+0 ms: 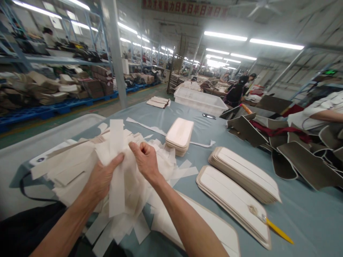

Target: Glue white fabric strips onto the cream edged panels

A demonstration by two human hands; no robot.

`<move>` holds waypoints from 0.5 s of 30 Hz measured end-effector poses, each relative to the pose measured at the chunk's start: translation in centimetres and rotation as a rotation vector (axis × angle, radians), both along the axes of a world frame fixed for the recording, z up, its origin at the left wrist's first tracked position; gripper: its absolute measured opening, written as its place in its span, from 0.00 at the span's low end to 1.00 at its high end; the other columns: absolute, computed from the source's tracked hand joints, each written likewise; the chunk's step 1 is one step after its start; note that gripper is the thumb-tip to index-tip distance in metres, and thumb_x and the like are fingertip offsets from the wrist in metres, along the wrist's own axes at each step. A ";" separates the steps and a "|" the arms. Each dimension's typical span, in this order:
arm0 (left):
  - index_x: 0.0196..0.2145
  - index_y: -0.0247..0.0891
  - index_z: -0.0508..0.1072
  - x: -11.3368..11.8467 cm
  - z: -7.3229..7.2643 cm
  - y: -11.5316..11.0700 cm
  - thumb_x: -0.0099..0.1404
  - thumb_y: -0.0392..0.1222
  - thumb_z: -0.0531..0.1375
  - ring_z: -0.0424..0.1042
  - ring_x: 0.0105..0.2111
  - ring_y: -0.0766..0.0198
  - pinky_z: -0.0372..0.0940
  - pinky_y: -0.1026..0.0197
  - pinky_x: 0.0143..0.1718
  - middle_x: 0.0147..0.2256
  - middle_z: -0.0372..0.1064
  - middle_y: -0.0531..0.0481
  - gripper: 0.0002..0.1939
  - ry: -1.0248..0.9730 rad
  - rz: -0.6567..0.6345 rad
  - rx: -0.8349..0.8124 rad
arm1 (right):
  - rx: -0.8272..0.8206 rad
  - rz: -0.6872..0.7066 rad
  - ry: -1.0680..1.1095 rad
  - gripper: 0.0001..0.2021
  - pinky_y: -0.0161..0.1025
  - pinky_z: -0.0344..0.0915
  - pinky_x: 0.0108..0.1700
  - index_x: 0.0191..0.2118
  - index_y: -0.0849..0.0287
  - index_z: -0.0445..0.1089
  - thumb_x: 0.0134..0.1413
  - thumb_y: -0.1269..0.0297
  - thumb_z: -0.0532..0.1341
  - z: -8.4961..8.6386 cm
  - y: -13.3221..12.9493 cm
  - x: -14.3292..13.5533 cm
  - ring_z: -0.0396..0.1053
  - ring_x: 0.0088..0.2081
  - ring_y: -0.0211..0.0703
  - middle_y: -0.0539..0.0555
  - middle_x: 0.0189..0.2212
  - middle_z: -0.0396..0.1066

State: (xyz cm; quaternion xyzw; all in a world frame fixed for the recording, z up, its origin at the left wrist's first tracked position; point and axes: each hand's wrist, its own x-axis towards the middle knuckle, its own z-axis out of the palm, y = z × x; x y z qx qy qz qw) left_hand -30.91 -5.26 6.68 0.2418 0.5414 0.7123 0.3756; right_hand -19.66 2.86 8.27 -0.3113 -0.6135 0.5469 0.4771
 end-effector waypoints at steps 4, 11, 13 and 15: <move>0.57 0.37 0.80 0.1 0.2 0.0 0.52 0.54 0.78 0.83 0.49 0.46 0.78 0.49 0.55 0.49 0.84 0.42 0.37 -0.058 0.035 0.014 | 0.028 0.034 -0.047 0.30 0.37 0.52 0.25 0.23 0.53 0.58 0.60 0.32 0.61 -0.1 0.4 0.5 0.55 0.22 0.35 0.44 0.17 0.56; 0.52 0.37 0.81 -1.9 0.6 -0.6 0.53 0.49 0.78 0.82 0.53 0.44 0.78 0.47 0.57 0.52 0.83 0.41 0.30 -0.026 0.154 -0.026 | 0.047 -0.069 -0.214 0.29 0.37 0.53 0.28 0.26 0.53 0.62 0.60 0.31 0.60 -1.0 4.7 1.0 0.57 0.24 0.37 0.44 0.19 0.59; 0.53 0.36 0.81 -2.5 0.7 -0.9 0.52 0.50 0.78 0.81 0.55 0.45 0.76 0.48 0.59 0.51 0.84 0.41 0.32 -0.014 0.157 -0.011 | 0.075 -0.152 -0.431 0.30 0.38 0.52 0.31 0.22 0.53 0.61 0.60 0.32 0.62 -1.0 6.0 0.9 0.59 0.26 0.39 0.46 0.19 0.60; 0.54 0.37 0.81 -2.9 0.6 -1.1 0.52 0.52 0.79 0.80 0.57 0.46 0.74 0.50 0.62 0.50 0.84 0.43 0.34 0.017 0.136 0.010 | 0.121 -0.263 -0.652 0.30 0.39 0.53 0.34 0.21 0.54 0.61 0.59 0.34 0.66 -0.5 6.4 0.7 0.62 0.30 0.43 0.50 0.22 0.64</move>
